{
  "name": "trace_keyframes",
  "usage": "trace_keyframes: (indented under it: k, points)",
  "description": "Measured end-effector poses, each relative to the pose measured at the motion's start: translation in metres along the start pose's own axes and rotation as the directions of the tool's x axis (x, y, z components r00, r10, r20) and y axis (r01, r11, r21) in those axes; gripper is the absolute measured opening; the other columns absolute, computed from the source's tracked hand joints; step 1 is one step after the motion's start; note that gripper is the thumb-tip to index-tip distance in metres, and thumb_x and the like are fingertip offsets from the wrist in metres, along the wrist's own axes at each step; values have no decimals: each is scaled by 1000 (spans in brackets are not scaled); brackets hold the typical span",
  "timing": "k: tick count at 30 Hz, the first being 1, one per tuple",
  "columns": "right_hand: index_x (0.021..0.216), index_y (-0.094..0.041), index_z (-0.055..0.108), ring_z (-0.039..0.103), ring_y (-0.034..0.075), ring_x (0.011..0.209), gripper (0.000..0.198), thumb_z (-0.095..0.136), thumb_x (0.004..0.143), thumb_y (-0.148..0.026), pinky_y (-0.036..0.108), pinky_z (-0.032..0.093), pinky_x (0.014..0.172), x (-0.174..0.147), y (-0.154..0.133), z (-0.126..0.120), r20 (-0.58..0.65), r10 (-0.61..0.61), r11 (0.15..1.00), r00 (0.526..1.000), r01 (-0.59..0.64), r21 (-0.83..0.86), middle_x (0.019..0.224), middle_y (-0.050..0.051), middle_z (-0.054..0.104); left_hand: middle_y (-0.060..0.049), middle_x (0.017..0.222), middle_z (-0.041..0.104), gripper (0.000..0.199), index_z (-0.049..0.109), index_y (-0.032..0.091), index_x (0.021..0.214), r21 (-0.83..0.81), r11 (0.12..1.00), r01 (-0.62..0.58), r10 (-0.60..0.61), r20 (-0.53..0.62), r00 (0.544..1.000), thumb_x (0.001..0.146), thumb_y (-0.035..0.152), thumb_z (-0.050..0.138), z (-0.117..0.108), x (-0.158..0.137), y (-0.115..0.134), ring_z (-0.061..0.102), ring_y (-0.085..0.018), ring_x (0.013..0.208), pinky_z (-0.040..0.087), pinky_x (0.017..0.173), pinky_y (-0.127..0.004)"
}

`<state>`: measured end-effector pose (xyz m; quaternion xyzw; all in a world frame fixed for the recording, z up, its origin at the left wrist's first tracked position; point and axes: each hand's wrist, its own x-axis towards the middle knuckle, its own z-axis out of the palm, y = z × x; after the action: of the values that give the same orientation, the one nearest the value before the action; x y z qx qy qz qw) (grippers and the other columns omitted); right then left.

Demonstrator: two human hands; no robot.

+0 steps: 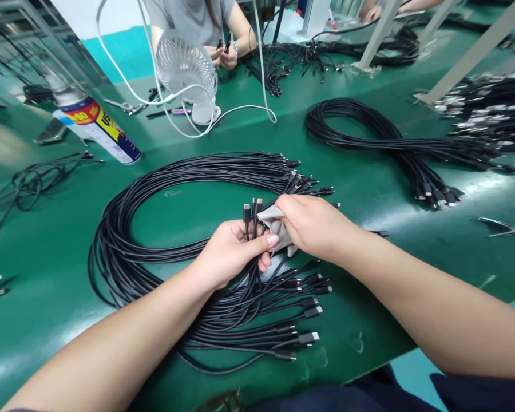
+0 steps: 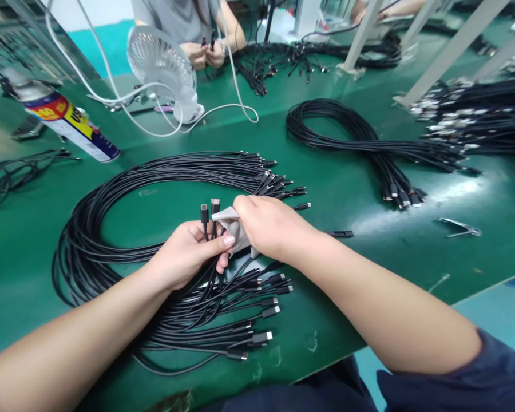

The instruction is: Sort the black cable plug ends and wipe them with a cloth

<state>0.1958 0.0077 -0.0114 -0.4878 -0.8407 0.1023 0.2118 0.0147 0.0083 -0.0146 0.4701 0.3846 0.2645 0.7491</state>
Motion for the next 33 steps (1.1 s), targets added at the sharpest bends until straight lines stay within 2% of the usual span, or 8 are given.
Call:
trace_keyframes:
  k: [6, 9, 11, 17, 21, 24, 26, 33]
  points:
    - [73, -22, 43, 52, 18, 62, 10, 42, 79, -15, 28, 37, 58, 3, 3, -17, -184, 130, 991, 974, -132, 3, 67, 4, 57, 0, 49, 61, 28, 60, 11, 68, 18, 1000, -10, 10, -9, 1000, 73, 33, 77, -2, 0, 0, 56, -9, 42, 45, 47, -19]
    - [75, -22, 50, 54, 17, 64, 11, 45, 85, -19, 29, 39, 60, 1, 11, -32, -310, 221, 974, 925, -191, 125, 67, 2, 57, 1, 50, 61, 28, 60, 11, 68, 10, 1000, -26, 26, -4, 1000, 74, 33, 76, -4, 0, -1, 56, -9, 43, 45, 46, -20]
    - [79, -21, 54, 55, 17, 65, 14, 47, 91, -26, 29, 41, 62, -1, 18, -39, -318, 284, 938, 905, -194, 287, 69, 2, 57, 1, 51, 60, 28, 60, 11, 67, -3, 999, -34, 34, 2, 999, 76, 33, 75, -4, 0, -1, 55, -8, 44, 45, 45, -20]
    - [89, -22, 59, 60, 15, 67, 23, 53, 92, -43, 30, 49, 65, 1, 34, -32, -150, 317, 677, 936, -113, 727, 77, 2, 63, 0, 59, 61, 29, 63, 10, 71, -95, 995, -3, 3, -2, 1000, 70, 34, 79, -1, -2, 3, 53, -8, 44, 43, 41, -20]
    - [93, -17, 63, 61, 14, 71, 22, 55, 91, -38, 29, 51, 69, 6, 27, -15, 99, 204, 581, 974, -202, 788, 81, 3, 66, 0, 59, 61, 30, 64, 10, 70, -115, 993, 4, -3, 12, 1000, 70, 35, 79, 0, -3, 5, 53, -7, 44, 42, 40, -20]
    - [91, -15, 65, 58, 12, 63, 24, 56, 90, -36, 25, 50, 61, 8, 18, -7, 288, 99, 577, 952, -291, 763, 72, 1, 64, -2, 61, 64, 32, 64, 10, 70, -97, 995, -13, 17, 33, 999, 71, 38, 78, 0, -3, 5, 55, -8, 45, 43, 42, -19]
    - [89, -14, 64, 55, 10, 56, 25, 58, 88, -38, 23, 47, 53, 8, 14, -6, 367, 82, 523, 927, -353, 775, 66, -1, 60, -3, 64, 66, 32, 64, 10, 71, -104, 994, -25, 29, 41, 999, 72, 39, 77, -1, -3, 4, 56, -8, 46, 44, 43, -20]
    - [85, -12, 67, 58, 10, 58, 42, 64, 82, -54, 22, 47, 54, 6, 17, -16, 362, 107, 350, 926, -376, 858, 67, 2, 66, -6, 72, 70, 32, 59, 12, 81, -104, 994, -22, 26, 43, 999, 77, 40, 72, 0, -1, 3, 59, -10, 50, 48, 45, -20]
